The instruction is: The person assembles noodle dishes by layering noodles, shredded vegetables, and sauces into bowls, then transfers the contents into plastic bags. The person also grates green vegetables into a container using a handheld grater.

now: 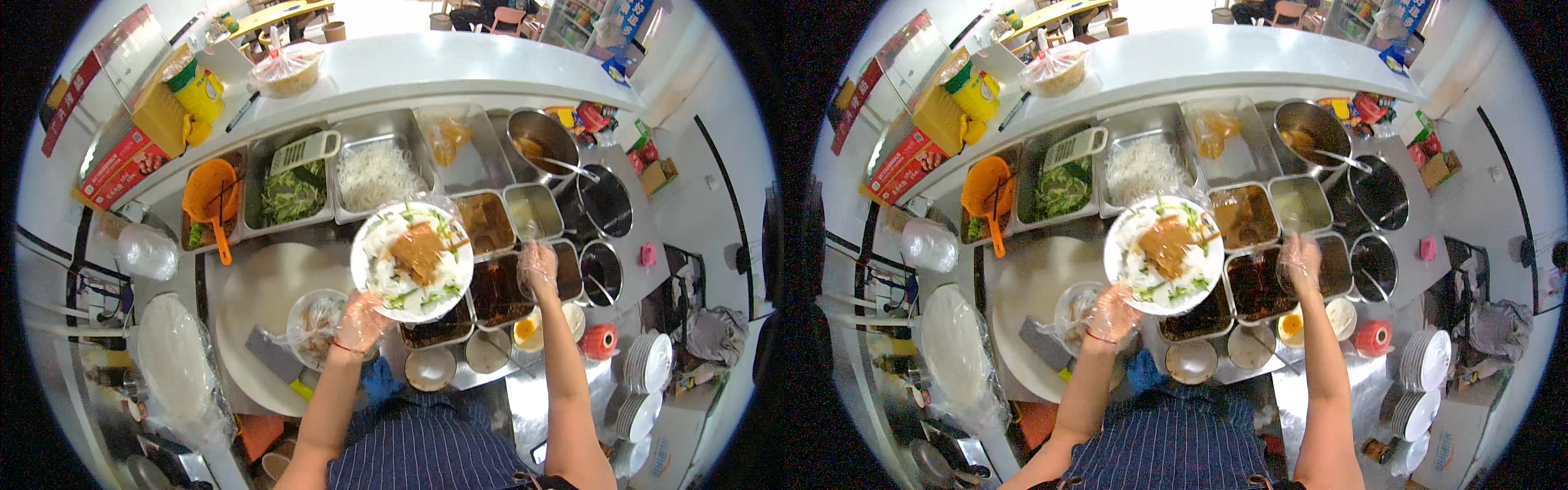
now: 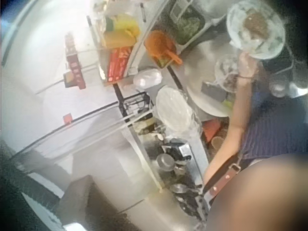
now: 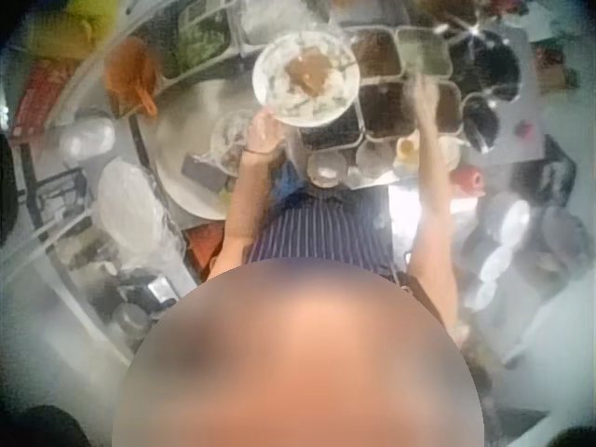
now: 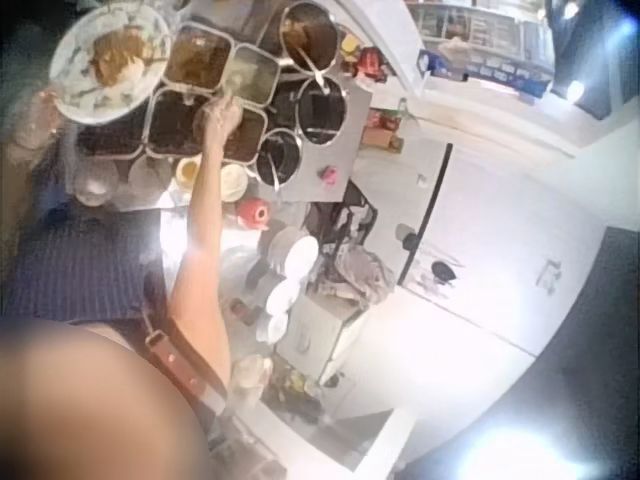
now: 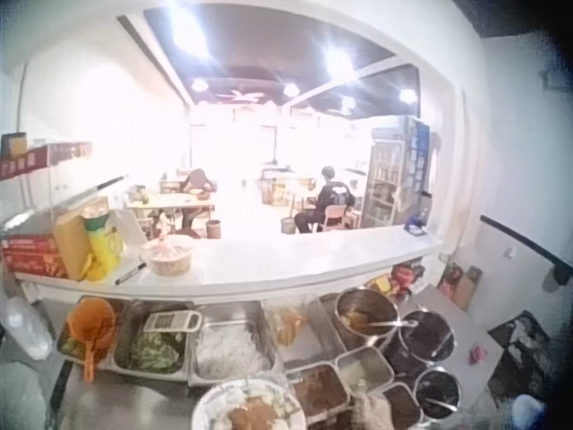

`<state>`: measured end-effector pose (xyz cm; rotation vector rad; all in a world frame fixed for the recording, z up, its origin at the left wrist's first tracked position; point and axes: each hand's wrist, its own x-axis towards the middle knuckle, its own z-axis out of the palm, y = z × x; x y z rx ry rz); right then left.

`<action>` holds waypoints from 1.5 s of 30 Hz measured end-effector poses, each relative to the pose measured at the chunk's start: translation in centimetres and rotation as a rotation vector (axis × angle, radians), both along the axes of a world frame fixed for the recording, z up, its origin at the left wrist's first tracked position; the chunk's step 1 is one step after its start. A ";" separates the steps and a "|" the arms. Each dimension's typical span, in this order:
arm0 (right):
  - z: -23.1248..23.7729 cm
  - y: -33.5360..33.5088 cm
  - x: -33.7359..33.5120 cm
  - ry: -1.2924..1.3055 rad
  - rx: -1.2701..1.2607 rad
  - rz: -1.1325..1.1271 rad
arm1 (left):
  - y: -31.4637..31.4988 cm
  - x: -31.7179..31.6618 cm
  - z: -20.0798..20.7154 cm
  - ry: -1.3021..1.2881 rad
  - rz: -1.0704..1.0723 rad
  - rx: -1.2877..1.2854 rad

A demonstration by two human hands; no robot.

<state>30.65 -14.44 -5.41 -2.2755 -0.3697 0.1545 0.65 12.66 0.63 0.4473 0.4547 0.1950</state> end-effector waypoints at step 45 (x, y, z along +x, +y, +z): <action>5.5 1.9 -19.3 0.358 0.485 0.010 | 0.1 -14.1 -3.1 0.011 0.213 0.022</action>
